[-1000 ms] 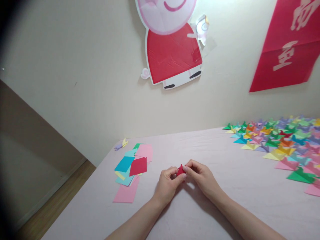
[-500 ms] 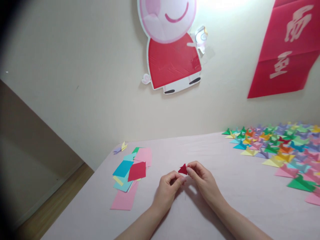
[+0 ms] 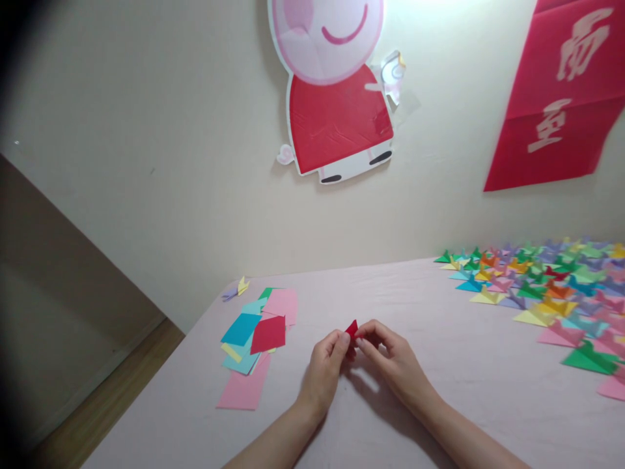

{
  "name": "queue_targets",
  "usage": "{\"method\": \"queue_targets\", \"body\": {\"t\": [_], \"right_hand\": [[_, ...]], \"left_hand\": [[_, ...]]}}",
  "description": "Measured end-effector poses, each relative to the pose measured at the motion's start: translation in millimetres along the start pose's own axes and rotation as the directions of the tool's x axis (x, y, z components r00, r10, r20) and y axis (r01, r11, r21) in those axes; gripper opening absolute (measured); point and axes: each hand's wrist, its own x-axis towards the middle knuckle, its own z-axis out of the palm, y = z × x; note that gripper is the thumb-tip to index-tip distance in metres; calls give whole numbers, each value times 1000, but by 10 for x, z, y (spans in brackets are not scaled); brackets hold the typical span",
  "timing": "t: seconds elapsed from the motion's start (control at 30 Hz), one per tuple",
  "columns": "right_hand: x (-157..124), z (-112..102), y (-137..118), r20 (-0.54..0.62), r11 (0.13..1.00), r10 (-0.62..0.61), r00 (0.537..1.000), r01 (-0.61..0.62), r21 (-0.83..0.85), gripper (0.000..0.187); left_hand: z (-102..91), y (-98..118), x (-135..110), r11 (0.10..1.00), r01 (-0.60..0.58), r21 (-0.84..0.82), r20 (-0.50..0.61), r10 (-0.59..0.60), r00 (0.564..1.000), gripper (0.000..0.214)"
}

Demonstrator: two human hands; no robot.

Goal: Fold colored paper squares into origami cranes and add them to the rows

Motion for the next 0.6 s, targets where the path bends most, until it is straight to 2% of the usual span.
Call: {"method": "queue_targets", "body": {"t": [0.33, 0.47, 0.6], "right_hand": [[-15, -7, -6, -33, 1000, 18, 999, -19, -22, 23], [-16, 9, -4, -28, 997, 46, 999, -48, -59, 21], [-9, 12, 12, -55, 988, 12, 998, -21, -153, 24]], "left_hand": [[-1, -17, -31, 998, -39, 45, 53, 37, 998, 13], [7, -18, -38, 987, -73, 141, 66, 64, 996, 11], [8, -28, -42, 984, -56, 167, 41, 50, 998, 17]]}}
